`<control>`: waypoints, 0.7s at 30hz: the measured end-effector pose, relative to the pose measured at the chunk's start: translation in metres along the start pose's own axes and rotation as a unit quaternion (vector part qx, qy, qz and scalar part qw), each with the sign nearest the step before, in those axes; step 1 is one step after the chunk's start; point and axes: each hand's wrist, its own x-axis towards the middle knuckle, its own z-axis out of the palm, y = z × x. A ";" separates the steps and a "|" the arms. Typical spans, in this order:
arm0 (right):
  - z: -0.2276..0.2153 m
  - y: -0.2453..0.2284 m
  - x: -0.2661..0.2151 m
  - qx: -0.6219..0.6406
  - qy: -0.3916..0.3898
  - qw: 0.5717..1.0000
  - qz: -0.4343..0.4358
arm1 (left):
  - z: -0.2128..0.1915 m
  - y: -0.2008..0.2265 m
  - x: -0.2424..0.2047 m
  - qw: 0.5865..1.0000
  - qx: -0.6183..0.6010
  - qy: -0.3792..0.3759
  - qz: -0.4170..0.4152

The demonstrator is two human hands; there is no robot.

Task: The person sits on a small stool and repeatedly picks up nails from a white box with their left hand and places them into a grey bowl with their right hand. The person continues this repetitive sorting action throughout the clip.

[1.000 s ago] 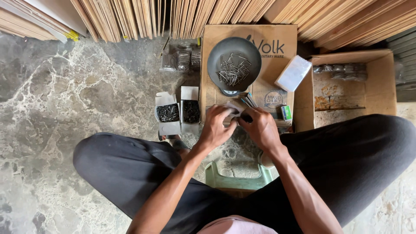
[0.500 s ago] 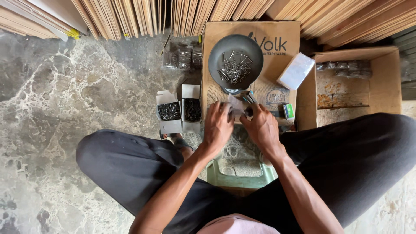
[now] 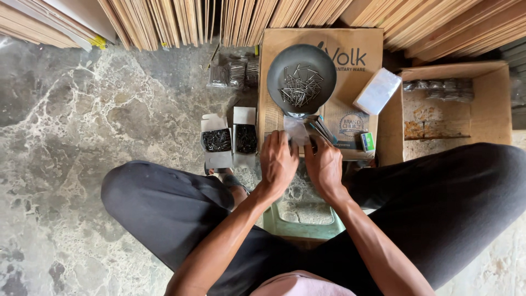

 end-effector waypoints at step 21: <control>-0.007 0.006 -0.004 0.049 0.021 0.999 0.000 | 0.001 0.024 -0.008 0.973 -0.097 -0.076 -0.196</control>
